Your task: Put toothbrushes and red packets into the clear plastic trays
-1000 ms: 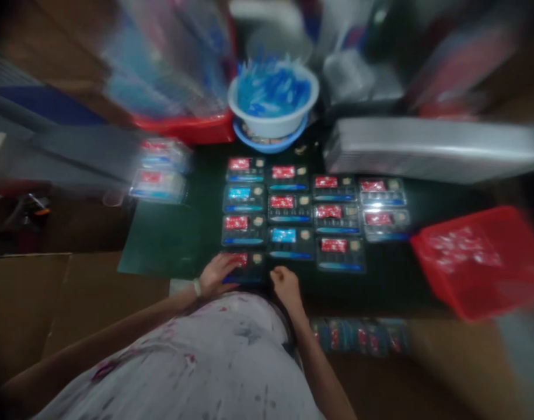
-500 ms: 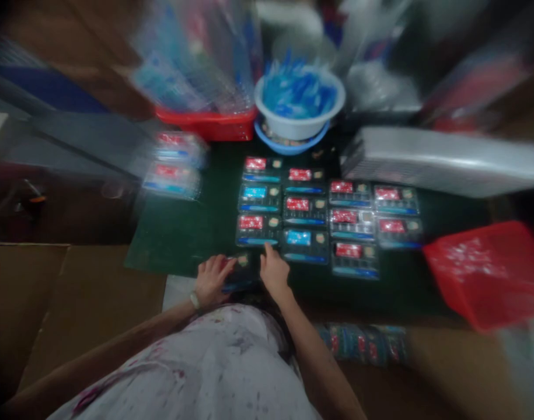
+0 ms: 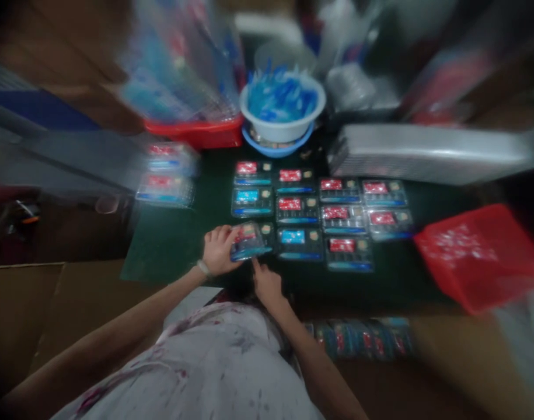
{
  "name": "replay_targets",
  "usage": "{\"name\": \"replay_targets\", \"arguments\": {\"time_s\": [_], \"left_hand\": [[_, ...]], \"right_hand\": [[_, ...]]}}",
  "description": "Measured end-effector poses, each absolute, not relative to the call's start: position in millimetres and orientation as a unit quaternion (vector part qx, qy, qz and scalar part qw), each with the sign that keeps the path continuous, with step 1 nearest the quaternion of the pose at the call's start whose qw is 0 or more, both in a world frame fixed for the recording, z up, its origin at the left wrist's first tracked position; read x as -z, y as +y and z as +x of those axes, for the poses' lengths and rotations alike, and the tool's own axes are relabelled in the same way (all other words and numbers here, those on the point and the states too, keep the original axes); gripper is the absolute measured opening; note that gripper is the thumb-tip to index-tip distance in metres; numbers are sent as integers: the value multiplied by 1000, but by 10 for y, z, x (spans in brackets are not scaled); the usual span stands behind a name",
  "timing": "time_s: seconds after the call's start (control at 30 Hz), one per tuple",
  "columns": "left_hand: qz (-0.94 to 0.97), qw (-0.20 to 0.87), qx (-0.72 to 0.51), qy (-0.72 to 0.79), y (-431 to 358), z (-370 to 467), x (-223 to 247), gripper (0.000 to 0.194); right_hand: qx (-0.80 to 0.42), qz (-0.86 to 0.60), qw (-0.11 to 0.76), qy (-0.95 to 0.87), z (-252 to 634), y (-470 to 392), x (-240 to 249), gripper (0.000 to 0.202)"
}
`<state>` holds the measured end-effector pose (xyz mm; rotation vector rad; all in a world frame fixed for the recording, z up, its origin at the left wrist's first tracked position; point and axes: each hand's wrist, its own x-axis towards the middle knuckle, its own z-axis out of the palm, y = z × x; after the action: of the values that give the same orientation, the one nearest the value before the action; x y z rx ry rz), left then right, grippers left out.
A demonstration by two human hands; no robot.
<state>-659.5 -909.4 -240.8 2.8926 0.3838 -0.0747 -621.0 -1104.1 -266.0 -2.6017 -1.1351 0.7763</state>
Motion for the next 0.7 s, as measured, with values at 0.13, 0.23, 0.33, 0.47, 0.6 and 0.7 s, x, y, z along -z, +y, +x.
{"name": "replay_targets", "arguments": {"time_s": [0.13, 0.23, 0.33, 0.47, 0.6, 0.7], "left_hand": [[986, 118, 59, 106, -9228, -6365, 2502, 104], [986, 99, 92, 94, -9269, -6219, 2575, 114], [986, 72, 137, 69, -9248, -6061, 2609, 125], [981, 52, 181, 43, -9164, -5926, 2567, 128], [977, 52, 193, 67, -9055, -5989, 2516, 127], [971, 58, 209, 103, -9022, -6106, 2528, 132]], "right_hand": [[-191, -913, 160, -323, -6173, -11424, 2614, 40], [-71, -947, 178, -258, -5973, -11706, 2637, 37], [-11, -958, 143, -247, -5722, -11860, 2699, 36], [-33, -959, 79, -270, -5563, -11896, 2775, 37], [-36, -958, 62, -277, -5627, -11902, 2796, 37], [-41, -957, 64, -279, -5749, -11897, 2795, 36]]}}
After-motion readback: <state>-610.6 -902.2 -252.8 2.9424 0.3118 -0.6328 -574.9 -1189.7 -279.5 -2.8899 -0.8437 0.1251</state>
